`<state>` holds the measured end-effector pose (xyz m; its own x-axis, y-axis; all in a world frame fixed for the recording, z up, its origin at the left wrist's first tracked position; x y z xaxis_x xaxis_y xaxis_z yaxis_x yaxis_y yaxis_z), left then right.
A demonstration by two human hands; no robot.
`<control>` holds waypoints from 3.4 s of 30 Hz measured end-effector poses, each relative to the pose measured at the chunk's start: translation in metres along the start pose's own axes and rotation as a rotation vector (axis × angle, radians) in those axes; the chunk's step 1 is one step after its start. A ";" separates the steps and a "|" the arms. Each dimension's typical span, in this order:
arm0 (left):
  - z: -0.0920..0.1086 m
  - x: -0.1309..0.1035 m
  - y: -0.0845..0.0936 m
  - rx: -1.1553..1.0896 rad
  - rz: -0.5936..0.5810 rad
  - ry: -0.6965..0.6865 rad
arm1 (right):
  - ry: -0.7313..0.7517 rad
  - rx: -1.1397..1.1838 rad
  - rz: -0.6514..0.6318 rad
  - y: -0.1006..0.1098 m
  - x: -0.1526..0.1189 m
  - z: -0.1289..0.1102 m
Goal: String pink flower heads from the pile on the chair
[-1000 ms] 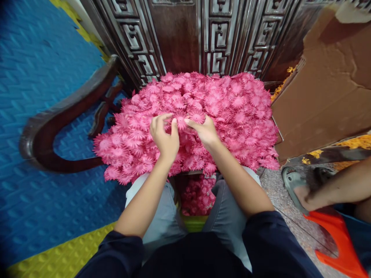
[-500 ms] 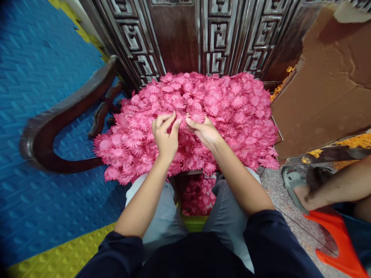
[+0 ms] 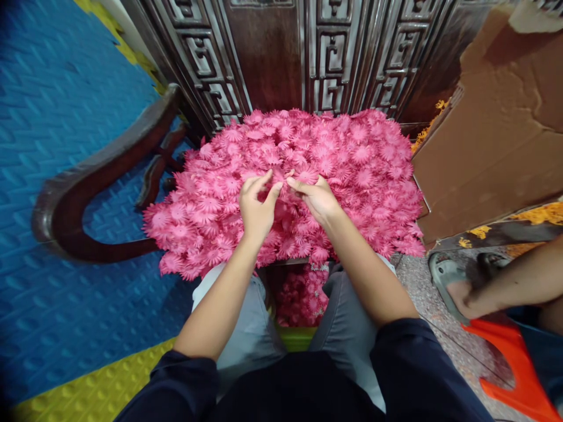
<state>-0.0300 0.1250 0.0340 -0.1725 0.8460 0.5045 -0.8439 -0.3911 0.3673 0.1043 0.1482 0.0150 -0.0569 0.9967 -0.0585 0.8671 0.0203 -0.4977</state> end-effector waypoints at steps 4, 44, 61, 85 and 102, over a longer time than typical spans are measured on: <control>0.006 -0.006 0.014 0.159 0.231 -0.004 | -0.036 -0.039 0.066 0.003 0.001 0.007; -0.001 -0.005 -0.003 -0.417 0.032 0.164 | 0.054 -0.151 -0.147 -0.015 -0.008 -0.007; 0.003 0.001 0.016 -0.293 0.197 0.098 | 0.094 -0.073 -0.035 -0.018 -0.009 0.002; 0.015 0.001 0.010 -0.206 0.045 -0.143 | 0.057 -0.006 0.020 -0.009 -0.006 -0.003; 0.019 -0.007 0.005 0.107 0.045 -0.252 | 0.101 -0.187 0.081 -0.004 -0.007 -0.002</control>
<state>-0.0236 0.1103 0.0472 -0.0651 0.7152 0.6959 -0.7773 -0.4737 0.4141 0.1019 0.1413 0.0196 0.0579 0.9983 0.0001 0.9441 -0.0547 -0.3251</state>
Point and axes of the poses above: each hand's wrist, its own x-axis towards the middle knuckle, its own y-axis out of the back of the hand, z = x × y, the point moved 6 cm from there along x, towards the middle knuckle
